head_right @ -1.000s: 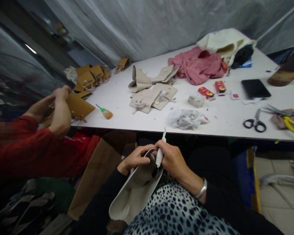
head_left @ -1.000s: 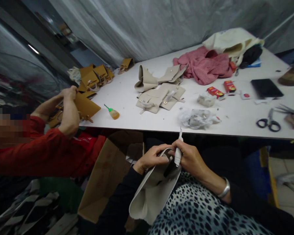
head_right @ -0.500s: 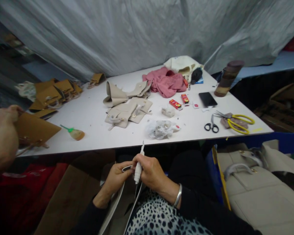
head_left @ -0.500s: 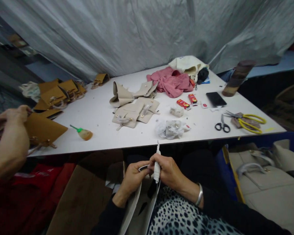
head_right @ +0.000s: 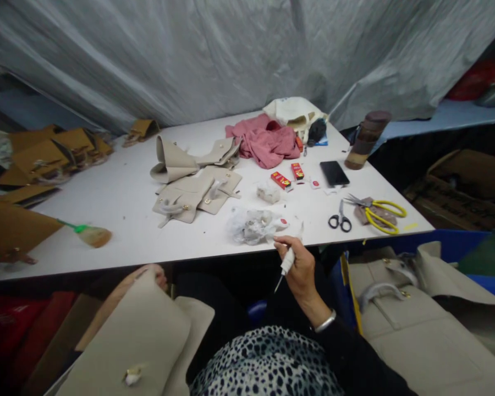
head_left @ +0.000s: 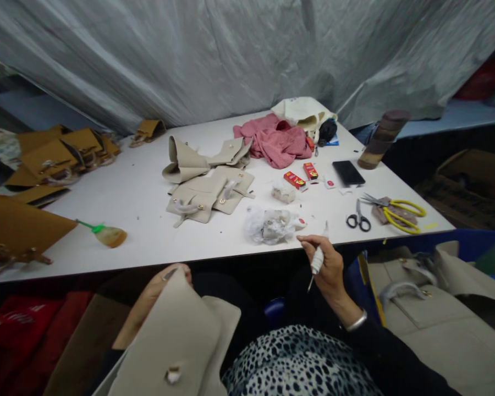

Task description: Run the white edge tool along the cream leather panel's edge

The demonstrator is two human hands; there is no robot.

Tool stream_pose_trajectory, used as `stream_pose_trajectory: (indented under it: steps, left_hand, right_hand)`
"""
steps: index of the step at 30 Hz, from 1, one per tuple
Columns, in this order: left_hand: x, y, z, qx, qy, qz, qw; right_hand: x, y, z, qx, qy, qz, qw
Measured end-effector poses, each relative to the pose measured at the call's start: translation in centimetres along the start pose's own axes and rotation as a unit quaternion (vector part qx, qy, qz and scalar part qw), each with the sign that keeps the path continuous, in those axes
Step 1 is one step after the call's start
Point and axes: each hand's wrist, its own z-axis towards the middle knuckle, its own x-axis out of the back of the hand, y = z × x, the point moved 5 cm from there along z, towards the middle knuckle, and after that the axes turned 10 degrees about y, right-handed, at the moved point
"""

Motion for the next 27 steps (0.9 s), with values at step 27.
stream_pose_trajectory:
  steps: [27]
  left_hand:
    - [-13.5,-7.4,0.3,0.096,-0.063,0.138,0.984]
  right_hand:
    - [-1.0,7.1,6.4,0.052,-0.129,-0.143,0.98]
